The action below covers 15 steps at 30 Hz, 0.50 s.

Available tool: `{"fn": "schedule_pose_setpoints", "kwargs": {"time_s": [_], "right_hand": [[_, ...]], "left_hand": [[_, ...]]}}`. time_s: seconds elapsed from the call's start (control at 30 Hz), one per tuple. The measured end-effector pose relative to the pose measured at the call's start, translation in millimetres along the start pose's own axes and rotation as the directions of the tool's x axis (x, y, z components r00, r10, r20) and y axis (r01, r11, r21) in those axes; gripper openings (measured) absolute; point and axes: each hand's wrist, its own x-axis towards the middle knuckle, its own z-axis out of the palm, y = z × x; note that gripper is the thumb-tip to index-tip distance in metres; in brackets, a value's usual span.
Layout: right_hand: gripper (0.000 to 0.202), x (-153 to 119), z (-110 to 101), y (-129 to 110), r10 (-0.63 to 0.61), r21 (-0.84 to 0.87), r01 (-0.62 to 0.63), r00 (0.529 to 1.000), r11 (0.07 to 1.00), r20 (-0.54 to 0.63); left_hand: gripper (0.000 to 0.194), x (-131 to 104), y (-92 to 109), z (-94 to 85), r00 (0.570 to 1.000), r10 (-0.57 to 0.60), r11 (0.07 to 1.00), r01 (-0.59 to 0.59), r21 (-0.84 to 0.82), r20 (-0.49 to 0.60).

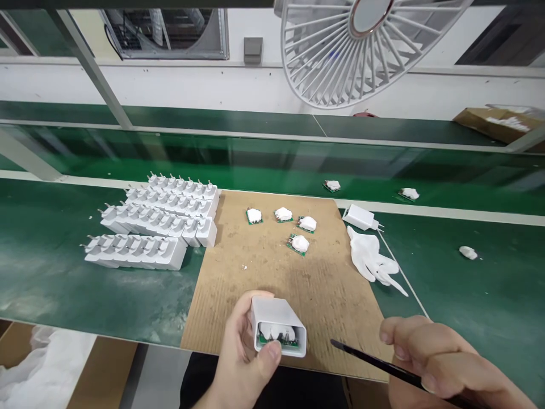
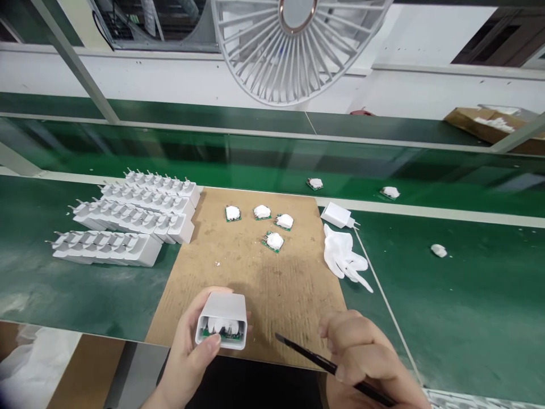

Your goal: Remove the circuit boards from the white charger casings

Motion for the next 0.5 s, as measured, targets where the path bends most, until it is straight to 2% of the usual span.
{"fn": "schedule_pose_setpoints", "kwargs": {"time_s": [0.13,0.3,0.4,0.5], "right_hand": [[0.047,-0.6,-1.7,-0.6,-0.027,0.049,0.027,1.000,0.998,-0.002],[0.049,5.9,9.8,-9.6,-0.013,0.012,0.013,1.000,1.000,0.002],[0.052,11.0,18.3,-14.1,-0.022,-0.011,0.022,1.000,1.000,-0.020],[0.051,8.6,21.4,-15.8,0.037,0.017,-0.037,0.999,0.999,-0.024]], "left_hand": [[0.047,-2.7,-1.5,3.6,0.994,0.060,0.998,-0.062,-0.021,-0.087],[0.051,-2.2,1.5,2.4,0.999,0.002,1.000,-0.004,-0.030,-0.053],[0.050,-2.4,3.6,3.8,0.995,0.021,0.999,-0.025,-0.038,-0.101],[0.049,-3.6,3.6,5.8,0.992,0.017,0.999,-0.023,-0.040,-0.123]]}}
